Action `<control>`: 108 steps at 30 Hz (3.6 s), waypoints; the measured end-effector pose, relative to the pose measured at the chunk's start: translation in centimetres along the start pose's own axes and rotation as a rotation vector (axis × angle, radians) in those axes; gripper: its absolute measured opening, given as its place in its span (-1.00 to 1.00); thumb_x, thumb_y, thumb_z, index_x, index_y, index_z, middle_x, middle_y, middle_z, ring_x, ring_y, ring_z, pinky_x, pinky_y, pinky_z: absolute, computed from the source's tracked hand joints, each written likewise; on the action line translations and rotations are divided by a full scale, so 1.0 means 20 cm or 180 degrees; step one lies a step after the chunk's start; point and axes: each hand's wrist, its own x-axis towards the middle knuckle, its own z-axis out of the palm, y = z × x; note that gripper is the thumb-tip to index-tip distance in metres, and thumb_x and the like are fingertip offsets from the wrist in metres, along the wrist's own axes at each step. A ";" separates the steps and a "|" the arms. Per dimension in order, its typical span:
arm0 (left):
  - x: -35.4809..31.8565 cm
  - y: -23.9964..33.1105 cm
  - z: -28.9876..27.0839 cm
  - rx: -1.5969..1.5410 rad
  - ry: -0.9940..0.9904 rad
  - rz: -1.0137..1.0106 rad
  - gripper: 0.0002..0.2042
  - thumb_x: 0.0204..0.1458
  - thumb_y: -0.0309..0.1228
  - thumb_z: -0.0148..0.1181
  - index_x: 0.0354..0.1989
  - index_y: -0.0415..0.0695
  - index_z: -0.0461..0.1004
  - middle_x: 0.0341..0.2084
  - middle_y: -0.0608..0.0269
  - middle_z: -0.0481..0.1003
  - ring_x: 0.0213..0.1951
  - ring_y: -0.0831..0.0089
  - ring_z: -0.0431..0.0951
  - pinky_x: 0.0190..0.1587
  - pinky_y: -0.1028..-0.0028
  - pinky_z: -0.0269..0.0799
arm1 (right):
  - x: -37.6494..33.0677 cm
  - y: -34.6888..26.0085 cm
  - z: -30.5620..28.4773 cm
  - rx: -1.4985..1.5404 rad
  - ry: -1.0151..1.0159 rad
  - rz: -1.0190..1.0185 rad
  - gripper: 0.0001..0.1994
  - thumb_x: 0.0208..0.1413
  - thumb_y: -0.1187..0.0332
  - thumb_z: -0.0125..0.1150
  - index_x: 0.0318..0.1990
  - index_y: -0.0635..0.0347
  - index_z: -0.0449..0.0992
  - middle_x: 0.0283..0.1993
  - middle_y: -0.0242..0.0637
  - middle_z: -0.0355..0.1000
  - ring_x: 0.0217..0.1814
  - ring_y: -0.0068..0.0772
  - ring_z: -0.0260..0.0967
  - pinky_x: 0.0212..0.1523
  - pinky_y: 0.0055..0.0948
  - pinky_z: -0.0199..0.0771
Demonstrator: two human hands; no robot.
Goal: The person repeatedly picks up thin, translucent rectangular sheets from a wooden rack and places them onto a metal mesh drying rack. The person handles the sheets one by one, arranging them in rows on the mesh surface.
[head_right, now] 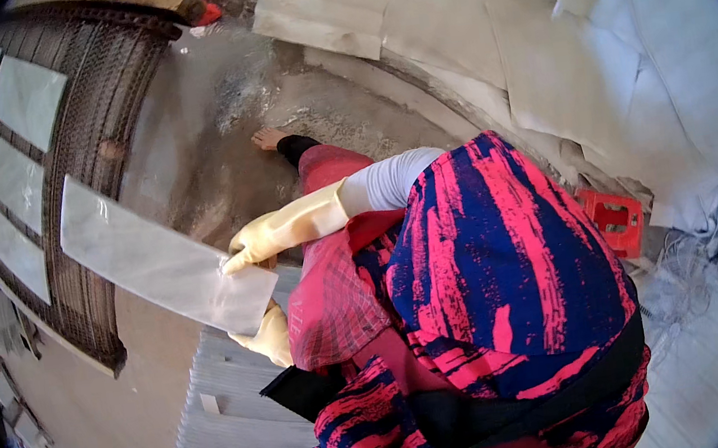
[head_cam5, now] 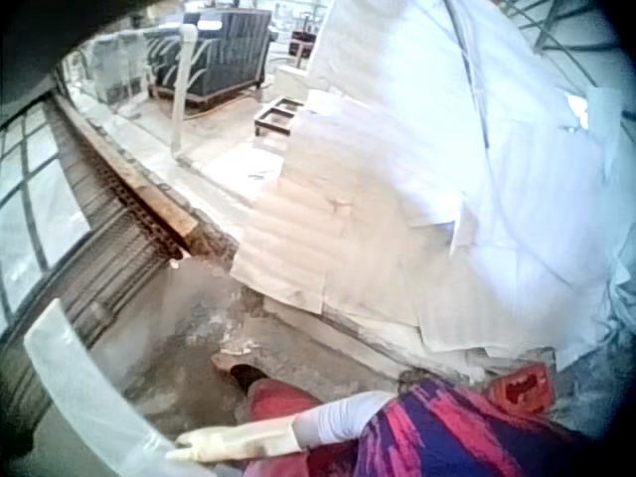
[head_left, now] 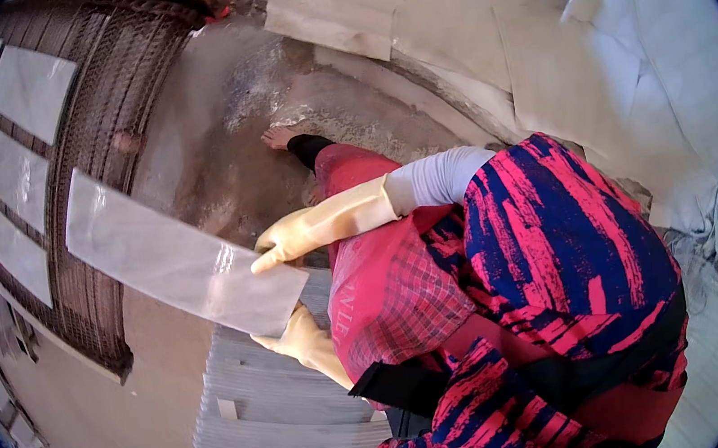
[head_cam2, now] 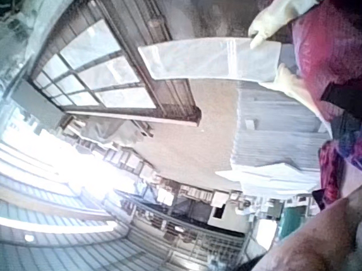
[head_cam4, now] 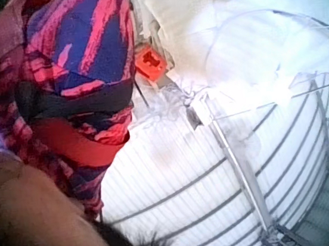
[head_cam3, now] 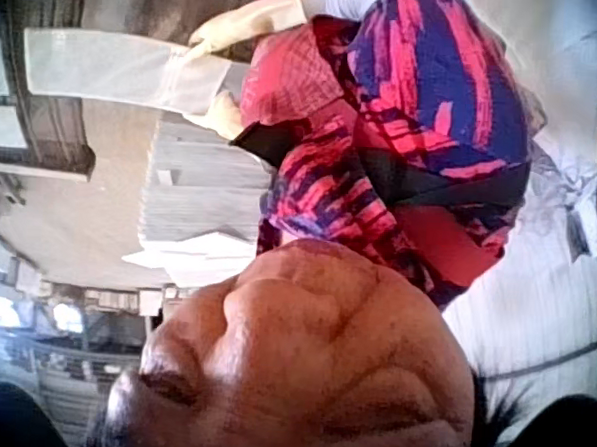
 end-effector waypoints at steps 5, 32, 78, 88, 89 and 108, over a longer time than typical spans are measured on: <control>-0.03 0.05 -0.03 0.0407 -0.0048 -0.0419 -0.06 -0.23 -0.16 0.60 0.40 0.00 0.23 0.20 0.18 0.49 0.15 0.17 0.52 0.20 0.20 0.43 | -0.13 -0.10 0.00 -0.0385 0.0139 0.0052 -0.30 0.21 -0.26 0.13 0.27 0.13 0.45 0.08 -0.08 0.56 0.08 -0.17 0.51 0.13 -0.21 0.42; 0.33 0.16 0.03 -0.0176 -0.1119 0.0522 -0.02 -0.19 -0.24 0.59 0.45 -0.02 0.12 0.20 0.11 0.46 0.19 0.17 0.47 0.17 0.16 0.52 | 0.00 -0.05 0.01 -0.1234 0.0665 -0.2438 -0.41 0.15 -0.17 0.15 -0.06 0.28 0.53 -0.02 0.01 0.48 0.08 0.09 0.42 0.10 -0.03 0.40; 0.26 0.31 -0.14 -0.2287 -0.1286 -0.0161 -0.20 -0.03 -0.34 0.43 0.41 -0.05 0.13 0.26 0.06 0.37 0.17 0.14 0.46 0.05 0.10 0.60 | -0.08 -0.18 -0.17 -0.1467 0.0445 -0.0242 -0.29 0.24 -0.30 -0.06 0.13 0.19 0.54 0.14 0.01 0.52 0.22 0.04 0.45 0.21 -0.04 0.41; 0.06 0.52 -0.16 -0.0077 -0.0646 0.0349 -0.28 -0.10 -0.40 0.46 0.30 -0.20 0.31 0.10 0.13 0.52 0.07 0.28 0.52 0.02 0.24 0.56 | -0.48 1.05 -0.79 -0.1503 0.2799 0.1760 -0.38 0.17 -0.19 0.04 -0.03 0.23 0.65 0.04 0.05 0.57 0.14 0.08 0.52 0.14 -0.03 0.48; 0.18 0.39 -0.13 0.0114 -0.0552 0.0422 -0.26 -0.13 -0.42 0.49 0.29 -0.20 0.31 0.10 0.13 0.52 0.06 0.30 0.51 0.00 0.24 0.56 | -0.55 1.14 -0.77 -0.1318 0.2713 0.1981 -0.37 0.18 -0.19 0.04 0.00 0.24 0.65 0.08 0.06 0.55 0.17 0.10 0.50 0.18 -0.04 0.46; 0.50 0.20 0.06 -0.0962 -0.0715 0.0055 -0.49 0.03 -0.65 0.24 0.22 -0.33 0.36 0.09 0.04 0.49 0.00 0.25 0.52 -0.14 0.15 0.62 | -1.16 1.51 -0.81 -0.0126 0.1937 0.0952 -0.50 0.27 0.00 0.16 0.08 0.29 0.60 0.10 -0.06 0.58 0.15 -0.16 0.52 0.18 -0.19 0.47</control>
